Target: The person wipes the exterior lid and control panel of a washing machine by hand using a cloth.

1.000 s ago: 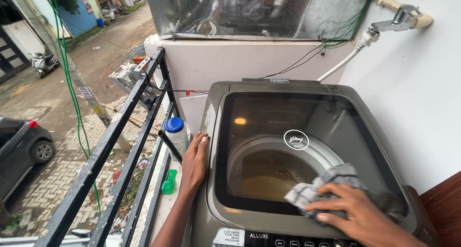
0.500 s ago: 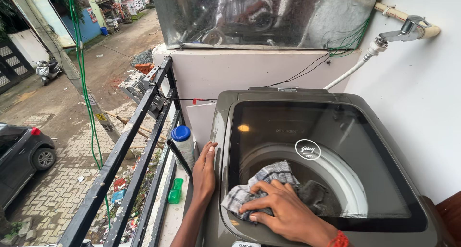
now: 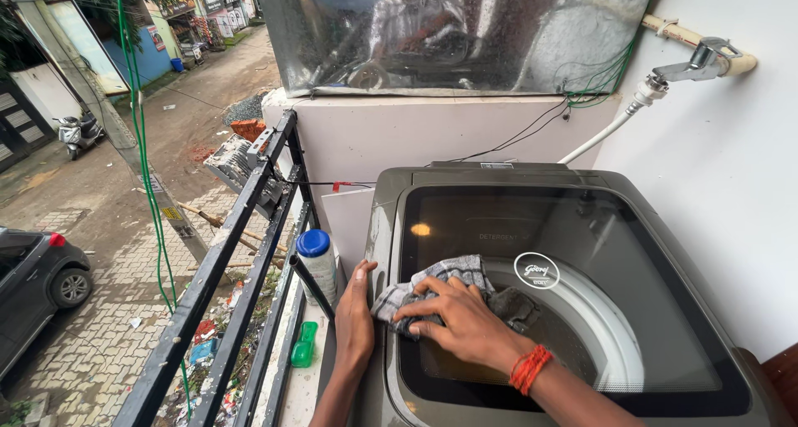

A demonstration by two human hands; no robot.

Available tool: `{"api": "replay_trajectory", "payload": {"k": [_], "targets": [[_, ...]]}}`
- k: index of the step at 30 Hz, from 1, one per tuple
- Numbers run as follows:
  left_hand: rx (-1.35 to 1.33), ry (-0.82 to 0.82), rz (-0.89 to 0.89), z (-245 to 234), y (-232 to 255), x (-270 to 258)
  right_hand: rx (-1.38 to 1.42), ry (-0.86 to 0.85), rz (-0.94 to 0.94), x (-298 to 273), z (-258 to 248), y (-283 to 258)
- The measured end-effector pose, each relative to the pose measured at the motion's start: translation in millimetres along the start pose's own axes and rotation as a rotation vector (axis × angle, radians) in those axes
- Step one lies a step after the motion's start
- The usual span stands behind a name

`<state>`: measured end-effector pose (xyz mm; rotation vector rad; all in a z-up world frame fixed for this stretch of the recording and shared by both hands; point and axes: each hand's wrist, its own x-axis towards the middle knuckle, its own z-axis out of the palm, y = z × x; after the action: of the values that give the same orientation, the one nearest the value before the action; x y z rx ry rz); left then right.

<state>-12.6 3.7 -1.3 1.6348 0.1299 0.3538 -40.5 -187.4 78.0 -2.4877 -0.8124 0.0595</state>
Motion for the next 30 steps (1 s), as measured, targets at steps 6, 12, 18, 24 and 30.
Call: {"api": "replay_trajectory", "payload": {"k": [6, 12, 18, 24, 30], "targets": [[0.049, 0.011, -0.035, 0.7, 5.3, -3.9, -0.022, 0.043, 0.047, 40.0, 3.0, 26.3], [0.186, 0.029, -0.043, 2.8, 10.0, -3.2, -0.037, 0.136, 0.052, 83.8, 7.7, 64.7], [0.372, -0.038, 0.132, 3.7, 9.5, -7.1, -0.08, 0.186, 0.062, 128.7, -0.7, 104.5], [0.603, -0.096, 0.204, 7.3, 6.1, -7.3, -0.119, 0.219, 0.138, 168.6, -9.2, 132.3], [0.586, -0.124, 0.137, 7.5, 11.4, -8.0, -0.137, 0.289, 0.116, 206.3, -18.0, 158.0]]}}
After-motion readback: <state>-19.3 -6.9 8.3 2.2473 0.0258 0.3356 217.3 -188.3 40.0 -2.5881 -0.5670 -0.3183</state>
